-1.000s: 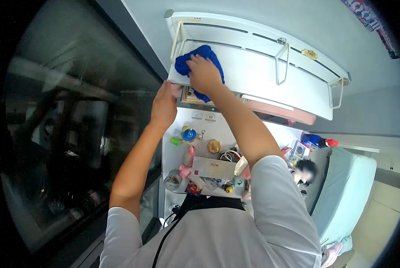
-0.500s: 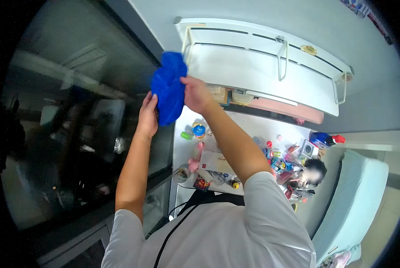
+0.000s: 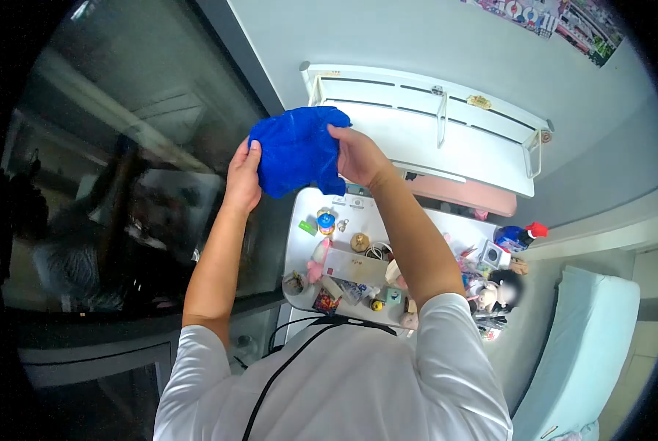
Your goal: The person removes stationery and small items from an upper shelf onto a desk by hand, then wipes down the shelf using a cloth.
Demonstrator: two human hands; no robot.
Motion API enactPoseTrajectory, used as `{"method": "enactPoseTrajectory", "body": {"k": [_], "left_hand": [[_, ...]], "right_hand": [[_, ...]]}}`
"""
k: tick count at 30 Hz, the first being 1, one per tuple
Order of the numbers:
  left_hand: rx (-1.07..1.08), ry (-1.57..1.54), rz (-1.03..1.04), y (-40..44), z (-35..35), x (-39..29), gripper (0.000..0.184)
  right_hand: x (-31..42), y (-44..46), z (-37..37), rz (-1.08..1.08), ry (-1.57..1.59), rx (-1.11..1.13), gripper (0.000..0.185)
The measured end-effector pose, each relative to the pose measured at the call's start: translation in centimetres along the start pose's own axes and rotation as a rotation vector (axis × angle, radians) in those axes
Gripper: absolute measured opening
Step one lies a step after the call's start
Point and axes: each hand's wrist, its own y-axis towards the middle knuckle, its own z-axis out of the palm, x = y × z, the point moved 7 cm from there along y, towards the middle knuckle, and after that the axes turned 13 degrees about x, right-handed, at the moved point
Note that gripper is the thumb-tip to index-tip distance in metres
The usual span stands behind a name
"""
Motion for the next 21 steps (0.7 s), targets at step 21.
{"method": "enactPoseTrajectory", "body": {"k": [21], "left_hand": [[-0.301, -0.116, 0.145, -10.0, -2.1, -17.4, 0.027]], "right_hand": [[-3.5, 3.2, 8.5, 0.202, 0.065, 0.114, 0.035]]}}
